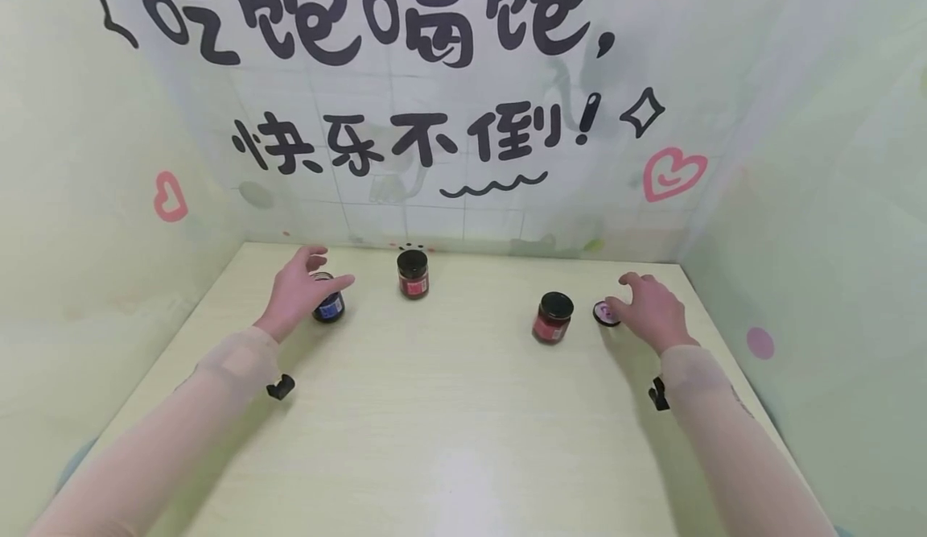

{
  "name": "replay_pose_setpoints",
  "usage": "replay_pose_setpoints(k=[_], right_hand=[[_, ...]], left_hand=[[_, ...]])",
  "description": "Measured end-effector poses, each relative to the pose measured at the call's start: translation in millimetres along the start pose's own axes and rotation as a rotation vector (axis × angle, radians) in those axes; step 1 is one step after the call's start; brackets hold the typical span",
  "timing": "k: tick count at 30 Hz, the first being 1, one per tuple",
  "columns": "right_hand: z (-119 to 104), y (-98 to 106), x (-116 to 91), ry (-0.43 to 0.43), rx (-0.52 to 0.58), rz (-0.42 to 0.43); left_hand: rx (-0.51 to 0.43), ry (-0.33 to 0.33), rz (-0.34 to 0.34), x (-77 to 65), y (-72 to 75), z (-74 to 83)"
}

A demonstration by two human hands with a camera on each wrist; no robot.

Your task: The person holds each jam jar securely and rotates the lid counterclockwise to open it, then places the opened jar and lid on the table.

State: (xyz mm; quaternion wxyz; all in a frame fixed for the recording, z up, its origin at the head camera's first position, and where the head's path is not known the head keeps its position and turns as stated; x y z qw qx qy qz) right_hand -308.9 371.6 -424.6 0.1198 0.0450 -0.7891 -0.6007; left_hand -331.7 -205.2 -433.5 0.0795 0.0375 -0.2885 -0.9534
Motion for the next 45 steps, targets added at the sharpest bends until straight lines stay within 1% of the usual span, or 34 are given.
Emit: replay_pose_setpoints(k=[8, 12, 16, 22, 27, 35, 39, 45], right_hand=[[-6, 6, 3, 0.005, 0.004, 0.039], [-15, 9, 7, 0.015, 0.019, 0.05], [-23, 11, 8, 0.027, 0.039, 0.059], [-35, 13, 9, 0.043, 0.063, 0.075], [-45, 18, 11, 0.054, 0.074, 0.083], [-65, 26, 14, 0.078, 0.101, 0.097], [-72, 27, 15, 0.087, 0.128, 0.109], [-84, 25, 18, 0.12, 0.147, 0.138]], left_hand=[[0.012, -0.033, 0.016, 2.0, -6.6, 2.9], [0.049, -0.066, 0.054, 0.9, -9.1, 6.8], [0.08, -0.099, 0.094, -0.8, -8.3, 13.0], [0.085, -0.095, 0.122, -2.6, -5.4, 20.0], [0.083, -0.097, 0.128, -2.4, -5.5, 22.7], [0.081, -0.097, 0.112, -2.1, -9.6, 24.9], [0.076, -0.105, 0.109, -1.8, -12.2, 29.4], [0.04, -0.107, 0.11, -1.8, -15.8, 39.5]])
Point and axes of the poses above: each hand's wrist, its own x-axis towards the middle knuckle, its own y-axis out of the back of the hand, z = x × y, the point moved 4 cm from there along x, towards the middle knuckle, and after that the axes turned 9 degrees about y, right-handed, at the moved point
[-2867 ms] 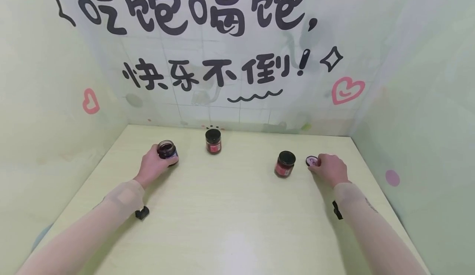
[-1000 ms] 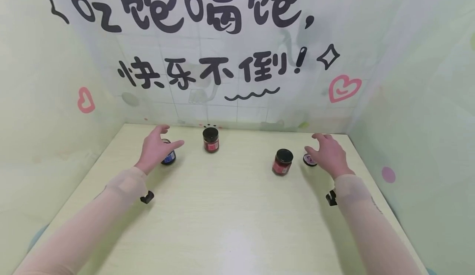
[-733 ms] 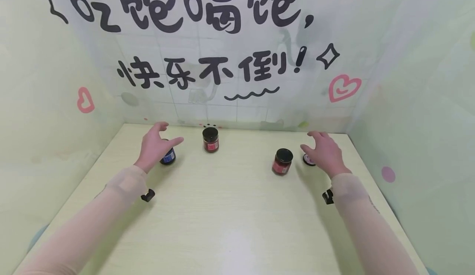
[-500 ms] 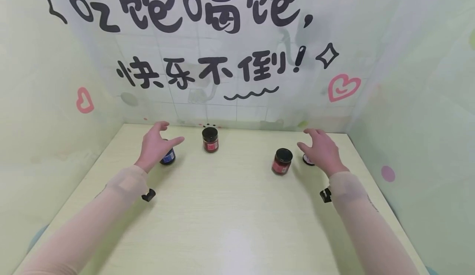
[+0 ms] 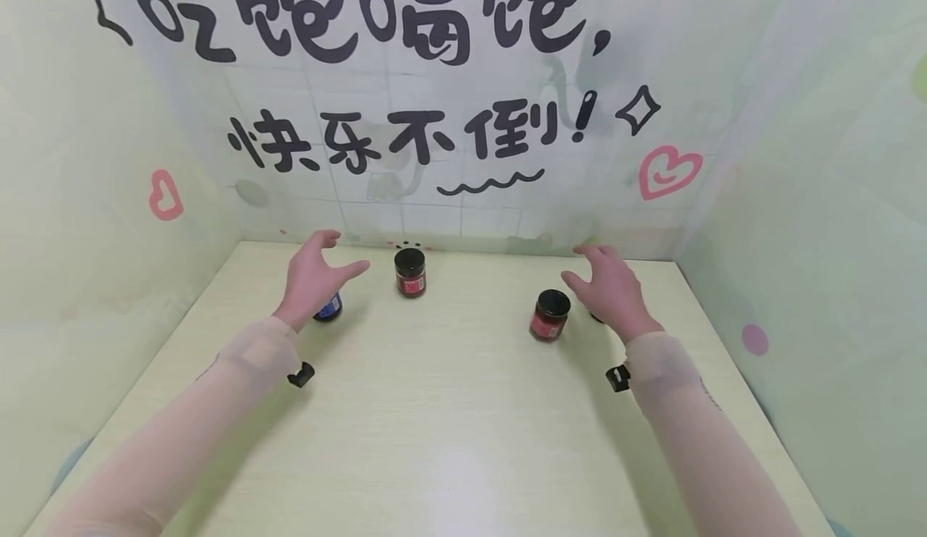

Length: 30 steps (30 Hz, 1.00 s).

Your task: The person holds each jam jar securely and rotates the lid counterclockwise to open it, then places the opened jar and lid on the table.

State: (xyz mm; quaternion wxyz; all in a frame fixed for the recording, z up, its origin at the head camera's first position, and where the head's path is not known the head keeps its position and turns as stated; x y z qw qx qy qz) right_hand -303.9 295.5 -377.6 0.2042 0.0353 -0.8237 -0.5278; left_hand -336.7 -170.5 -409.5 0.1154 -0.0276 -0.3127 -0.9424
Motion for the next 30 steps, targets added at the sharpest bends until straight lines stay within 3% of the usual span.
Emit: replay_pose_setpoints(k=[14, 30], right_hand=[[-17, -10, 13, 0.037, 0.061, 0.034], [-41, -29, 20, 0.067, 0.134, 0.06]], left_hand=[[-0.051, 0.045, -0.025, -2.9, -14.2, 14.4], [-0.113, 0.007, -0.067, -6.9, -37.0, 19.7]])
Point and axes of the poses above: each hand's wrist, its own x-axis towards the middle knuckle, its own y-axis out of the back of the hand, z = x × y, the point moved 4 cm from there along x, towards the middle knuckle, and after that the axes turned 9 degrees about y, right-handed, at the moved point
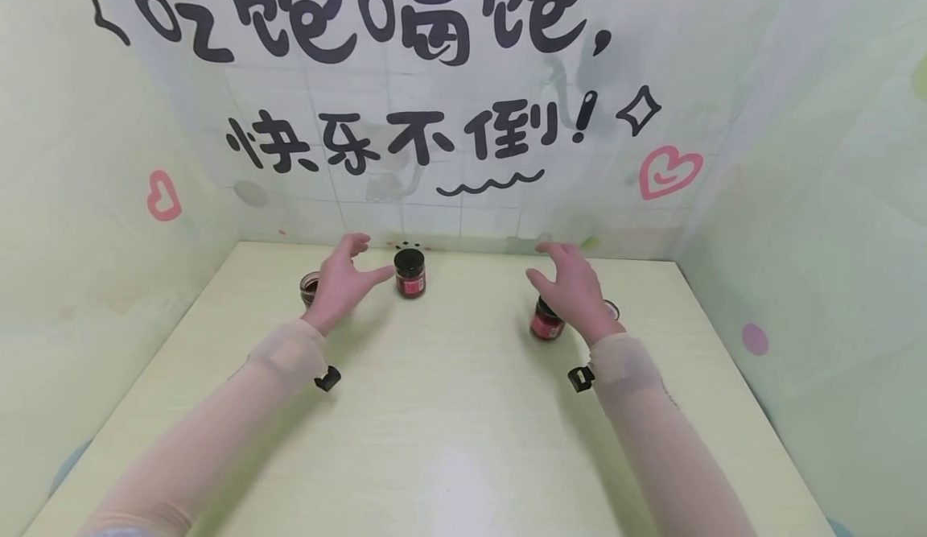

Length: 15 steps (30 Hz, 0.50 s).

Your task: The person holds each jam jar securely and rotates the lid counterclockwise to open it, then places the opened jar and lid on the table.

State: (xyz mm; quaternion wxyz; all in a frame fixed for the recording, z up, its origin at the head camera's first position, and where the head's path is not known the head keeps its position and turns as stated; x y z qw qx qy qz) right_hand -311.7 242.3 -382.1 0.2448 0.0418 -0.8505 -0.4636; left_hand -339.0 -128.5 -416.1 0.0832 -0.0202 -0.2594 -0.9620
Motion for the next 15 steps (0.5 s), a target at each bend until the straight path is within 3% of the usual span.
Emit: replay_pose_setpoints(k=[15], right_hand=[[-15, -20, 3, -0.028, 0.048, -0.001]], left_hand=[[-0.047, 0.006, -0.036, 1.6, -23.9, -6.6]])
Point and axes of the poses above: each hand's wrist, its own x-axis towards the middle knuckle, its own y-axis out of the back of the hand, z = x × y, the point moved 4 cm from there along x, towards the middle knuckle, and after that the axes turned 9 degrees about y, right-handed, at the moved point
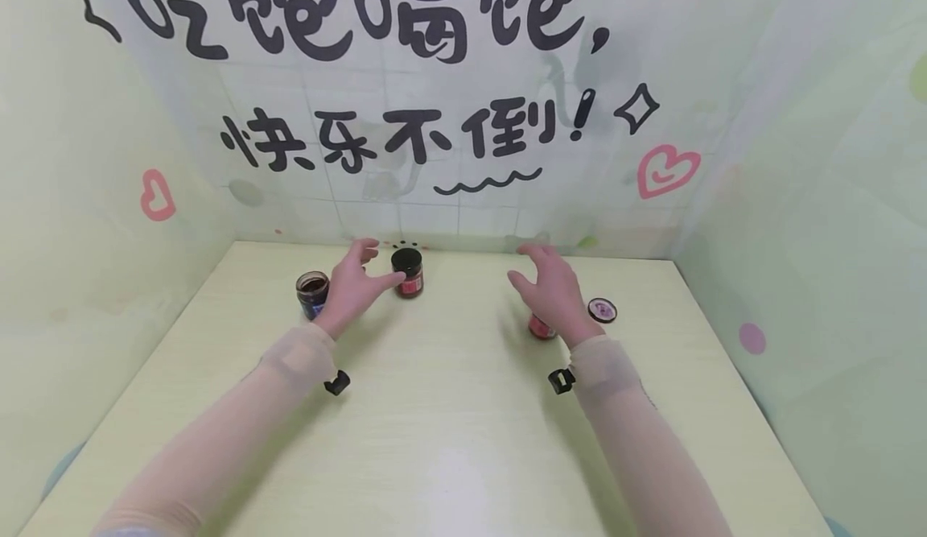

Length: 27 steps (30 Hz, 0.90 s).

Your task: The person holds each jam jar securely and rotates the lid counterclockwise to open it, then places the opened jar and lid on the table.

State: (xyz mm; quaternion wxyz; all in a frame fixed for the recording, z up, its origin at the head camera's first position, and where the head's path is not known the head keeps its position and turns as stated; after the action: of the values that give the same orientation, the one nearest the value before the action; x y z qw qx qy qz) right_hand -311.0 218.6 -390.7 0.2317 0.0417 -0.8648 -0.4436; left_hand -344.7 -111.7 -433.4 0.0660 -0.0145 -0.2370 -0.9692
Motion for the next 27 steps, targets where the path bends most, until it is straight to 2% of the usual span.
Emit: replay_pose_setpoints(k=[10, 19, 27], right_hand=[[-3, -14, -5, -0.004, 0.04, -0.002], [-5, -27, -9, 0.013, 0.036, -0.009], [-12, -36, -12, 0.05, 0.038, -0.014]], left_hand=[[-0.029, 0.064, -0.024, 3.7, -12.1, -7.7], [-0.104, 0.105, -0.026, 14.2, -15.2, -27.4], [-0.122, 0.11, -0.094, 19.7, -26.3, -34.7]])
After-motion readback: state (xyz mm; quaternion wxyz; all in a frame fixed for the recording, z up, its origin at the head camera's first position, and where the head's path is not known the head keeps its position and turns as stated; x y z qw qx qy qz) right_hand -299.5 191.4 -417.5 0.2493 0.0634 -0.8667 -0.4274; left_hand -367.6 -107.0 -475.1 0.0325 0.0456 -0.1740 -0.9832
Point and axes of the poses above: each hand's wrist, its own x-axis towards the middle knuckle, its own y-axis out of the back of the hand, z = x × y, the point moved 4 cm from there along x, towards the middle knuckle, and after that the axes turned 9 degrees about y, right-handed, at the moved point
